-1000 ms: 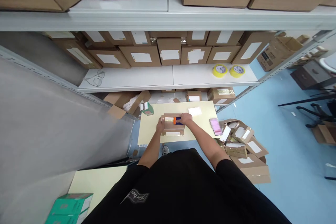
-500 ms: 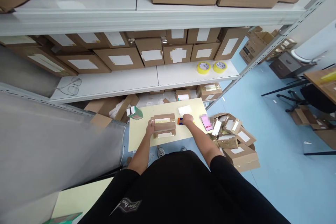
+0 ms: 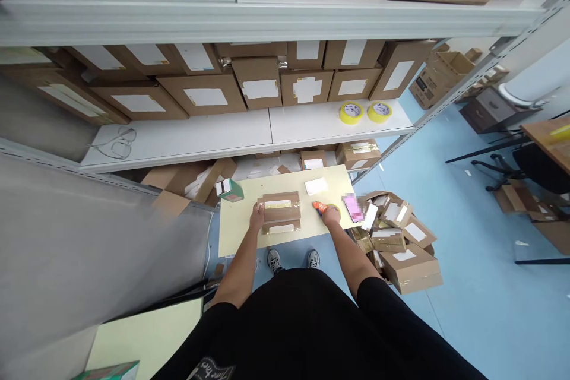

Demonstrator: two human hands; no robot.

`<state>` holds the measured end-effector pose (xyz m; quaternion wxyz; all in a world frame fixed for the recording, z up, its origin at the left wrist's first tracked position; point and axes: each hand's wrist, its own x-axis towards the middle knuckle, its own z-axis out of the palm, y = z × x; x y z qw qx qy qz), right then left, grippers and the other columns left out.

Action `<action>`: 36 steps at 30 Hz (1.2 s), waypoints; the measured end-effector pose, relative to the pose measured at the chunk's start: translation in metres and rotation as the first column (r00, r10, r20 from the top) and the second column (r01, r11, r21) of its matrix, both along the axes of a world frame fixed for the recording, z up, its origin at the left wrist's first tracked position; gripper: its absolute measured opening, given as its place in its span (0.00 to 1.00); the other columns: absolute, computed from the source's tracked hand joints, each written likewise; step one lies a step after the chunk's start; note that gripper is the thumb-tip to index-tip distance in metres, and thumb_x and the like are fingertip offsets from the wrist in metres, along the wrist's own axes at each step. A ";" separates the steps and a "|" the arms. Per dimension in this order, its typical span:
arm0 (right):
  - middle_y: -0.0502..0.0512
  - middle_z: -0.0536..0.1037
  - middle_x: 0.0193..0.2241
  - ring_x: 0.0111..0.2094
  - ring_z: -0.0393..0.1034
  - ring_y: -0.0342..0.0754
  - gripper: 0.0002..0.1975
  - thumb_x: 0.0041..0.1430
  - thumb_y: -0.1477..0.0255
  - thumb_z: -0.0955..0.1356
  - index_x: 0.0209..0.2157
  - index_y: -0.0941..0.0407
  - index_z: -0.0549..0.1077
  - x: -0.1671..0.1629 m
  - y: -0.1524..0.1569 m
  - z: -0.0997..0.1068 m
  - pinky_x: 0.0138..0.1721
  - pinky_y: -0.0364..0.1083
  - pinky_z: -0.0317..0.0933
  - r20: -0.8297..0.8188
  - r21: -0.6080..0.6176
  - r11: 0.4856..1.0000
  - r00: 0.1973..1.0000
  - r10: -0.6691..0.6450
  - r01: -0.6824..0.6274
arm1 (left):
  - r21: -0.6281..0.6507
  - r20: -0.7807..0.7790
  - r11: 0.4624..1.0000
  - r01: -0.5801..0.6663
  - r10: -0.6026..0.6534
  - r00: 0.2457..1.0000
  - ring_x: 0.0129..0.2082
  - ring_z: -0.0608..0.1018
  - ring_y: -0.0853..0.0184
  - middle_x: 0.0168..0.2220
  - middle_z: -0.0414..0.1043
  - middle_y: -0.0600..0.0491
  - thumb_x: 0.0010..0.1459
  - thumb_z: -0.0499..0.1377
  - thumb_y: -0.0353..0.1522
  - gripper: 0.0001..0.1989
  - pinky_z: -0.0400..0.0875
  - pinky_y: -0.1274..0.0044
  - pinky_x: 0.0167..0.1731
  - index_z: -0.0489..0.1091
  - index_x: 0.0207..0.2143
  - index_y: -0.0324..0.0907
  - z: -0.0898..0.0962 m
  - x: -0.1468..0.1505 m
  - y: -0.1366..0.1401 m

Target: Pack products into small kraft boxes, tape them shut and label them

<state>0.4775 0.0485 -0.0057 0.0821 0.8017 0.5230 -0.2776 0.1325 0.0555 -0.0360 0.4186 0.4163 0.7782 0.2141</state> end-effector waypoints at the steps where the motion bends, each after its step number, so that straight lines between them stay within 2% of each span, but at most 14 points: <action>1: 0.73 0.82 0.49 0.52 0.78 0.59 0.22 0.72 0.62 0.62 0.50 0.63 0.80 -0.005 0.001 0.003 0.50 0.48 0.66 -0.021 0.016 1.000 1.000 -0.013 0.013 | -0.011 -0.004 1.000 -0.002 0.002 1.000 0.61 0.76 0.51 0.63 0.74 0.42 0.74 0.45 0.46 0.29 0.70 0.64 0.59 0.59 0.70 0.43 0.000 0.000 0.000; 5: 0.63 0.84 0.48 0.52 0.78 0.55 0.25 0.74 0.55 0.59 0.52 0.56 0.79 -0.057 0.010 0.013 0.51 0.45 0.67 -0.318 0.095 0.995 0.945 0.070 -0.041 | -0.015 0.030 1.000 -0.013 0.013 0.999 0.63 0.75 0.53 0.65 0.71 0.43 0.73 0.46 0.48 0.30 0.69 0.66 0.60 0.58 0.70 0.44 -0.001 0.000 0.000; 6: 0.63 0.84 0.48 0.52 0.78 0.55 0.26 0.72 0.52 0.61 0.54 0.56 0.78 -0.073 0.012 0.014 0.49 0.45 0.68 -0.349 0.062 0.997 0.935 0.069 -0.051 | -0.009 0.050 1.000 -0.018 0.018 0.999 0.63 0.74 0.53 0.66 0.71 0.43 0.73 0.46 0.49 0.31 0.68 0.66 0.61 0.58 0.71 0.44 -0.001 -0.001 -0.001; 11: 0.75 0.82 0.49 0.52 0.79 0.63 0.35 0.65 0.46 0.67 0.58 0.62 0.71 -0.125 0.017 0.015 0.49 0.51 0.69 -0.220 -0.058 0.998 0.975 -0.038 0.026 | -0.049 0.144 0.999 -0.017 0.024 0.989 0.65 0.73 0.52 0.67 0.69 0.45 0.68 0.54 0.52 0.33 0.67 0.66 0.62 0.62 0.69 0.46 -0.006 -0.009 -0.010; 13: 0.76 0.81 0.50 0.53 0.78 0.64 0.35 0.65 0.47 0.67 0.58 0.63 0.70 -0.128 0.019 0.017 0.51 0.52 0.69 -0.212 -0.052 0.998 0.976 -0.038 0.027 | -0.062 0.151 0.998 -0.004 0.013 0.989 0.63 0.75 0.52 0.64 0.73 0.46 0.67 0.56 0.53 0.33 0.67 0.66 0.61 0.65 0.67 0.47 -0.007 -0.011 -0.012; 18: 0.68 0.80 0.55 0.55 0.77 0.56 0.33 0.67 0.52 0.67 0.64 0.60 0.66 -0.123 0.028 0.029 0.52 0.47 0.67 -0.310 0.010 0.999 0.950 -0.030 0.035 | -0.081 0.164 0.997 0.016 -0.002 0.986 0.61 0.76 0.50 0.61 0.75 0.42 0.62 0.61 0.52 0.34 0.69 0.67 0.59 0.68 0.63 0.43 0.009 -0.017 -0.003; 20: 0.66 0.81 0.52 0.53 0.77 0.55 0.30 0.69 0.52 0.63 0.60 0.60 0.70 -0.122 0.030 0.037 0.50 0.46 0.68 -0.344 0.014 0.999 0.938 -0.033 0.041 | -0.087 0.190 0.996 0.011 0.006 0.982 0.60 0.77 0.48 0.59 0.77 0.39 0.62 0.61 0.54 0.33 0.70 0.66 0.57 0.71 0.59 0.40 0.022 -0.024 0.005; 22: 0.65 0.82 0.48 0.50 0.78 0.56 0.30 0.71 0.50 0.59 0.54 0.60 0.73 -0.121 0.031 0.047 0.48 0.45 0.68 -0.356 0.033 0.995 0.932 -0.074 0.091 | -0.090 0.172 0.995 -0.051 0.066 0.983 0.58 0.78 0.47 0.57 0.78 0.36 0.64 0.55 0.57 0.35 0.72 0.65 0.55 0.72 0.56 0.37 0.036 -0.032 0.013; 24: 0.64 0.82 0.47 0.48 0.78 0.55 0.32 0.71 0.47 0.56 0.51 0.59 0.74 -0.121 0.028 0.056 0.48 0.45 0.68 -0.400 0.142 0.967 0.905 -0.141 0.213 | -0.034 0.145 0.990 -0.134 0.138 0.980 0.57 0.79 0.49 0.57 0.78 0.38 0.67 0.48 0.59 0.36 0.73 0.65 0.54 0.72 0.56 0.38 0.047 -0.038 0.018; 26: 0.62 0.81 0.50 0.50 0.77 0.53 0.31 0.71 0.48 0.54 0.53 0.58 0.72 -0.122 0.023 0.060 0.49 0.44 0.67 -0.487 0.285 0.898 0.858 -0.164 0.334 | 0.076 0.152 0.982 -0.173 0.160 0.975 0.58 0.78 0.54 0.58 0.77 0.43 0.69 0.49 0.57 0.33 0.73 0.68 0.55 0.70 0.60 0.42 0.053 -0.040 0.017; 28: 0.61 0.79 0.55 0.52 0.76 0.51 0.29 0.72 0.53 0.55 0.60 0.57 0.67 -0.124 0.016 0.058 0.50 0.42 0.67 -0.557 0.351 0.858 0.820 -0.131 0.376 | 0.166 0.180 0.972 -0.166 0.136 0.974 0.59 0.78 0.57 0.59 0.76 0.44 0.69 0.54 0.52 0.30 0.72 0.70 0.57 0.67 0.63 0.43 0.052 -0.037 0.011; 31: 0.62 0.76 0.60 0.55 0.75 0.50 0.30 0.70 0.60 0.57 0.68 0.57 0.60 -0.125 0.005 0.043 0.52 0.43 0.67 -0.544 0.271 0.920 0.834 -0.097 0.283 | 0.198 0.202 0.974 -0.108 0.067 0.977 0.61 0.76 0.57 0.62 0.74 0.43 0.66 0.61 0.42 0.30 0.70 0.70 0.60 0.65 0.66 0.42 0.040 -0.025 -0.006; 33: 0.63 0.76 0.61 0.58 0.74 0.52 0.31 0.68 0.63 0.60 0.69 0.58 0.60 -0.124 -0.005 0.028 0.55 0.44 0.67 -0.474 0.180 0.966 0.877 -0.081 0.186 | 0.137 0.189 0.990 -0.045 0.019 0.982 0.63 0.75 0.55 0.64 0.72 0.43 0.63 0.63 0.37 0.32 0.69 0.67 0.62 0.63 0.68 0.42 0.027 -0.018 -0.020; 36: 0.63 0.76 0.61 0.61 0.72 0.54 0.32 0.65 0.67 0.62 0.68 0.59 0.63 -0.123 -0.021 0.007 0.58 0.46 0.65 -0.385 0.143 0.986 0.923 -0.027 0.089 | 0.021 0.175 1.000 0.018 -0.022 0.984 0.66 0.72 0.51 0.67 0.69 0.41 0.59 0.66 0.33 0.39 0.67 0.64 0.64 0.59 0.71 0.42 0.009 -0.014 -0.034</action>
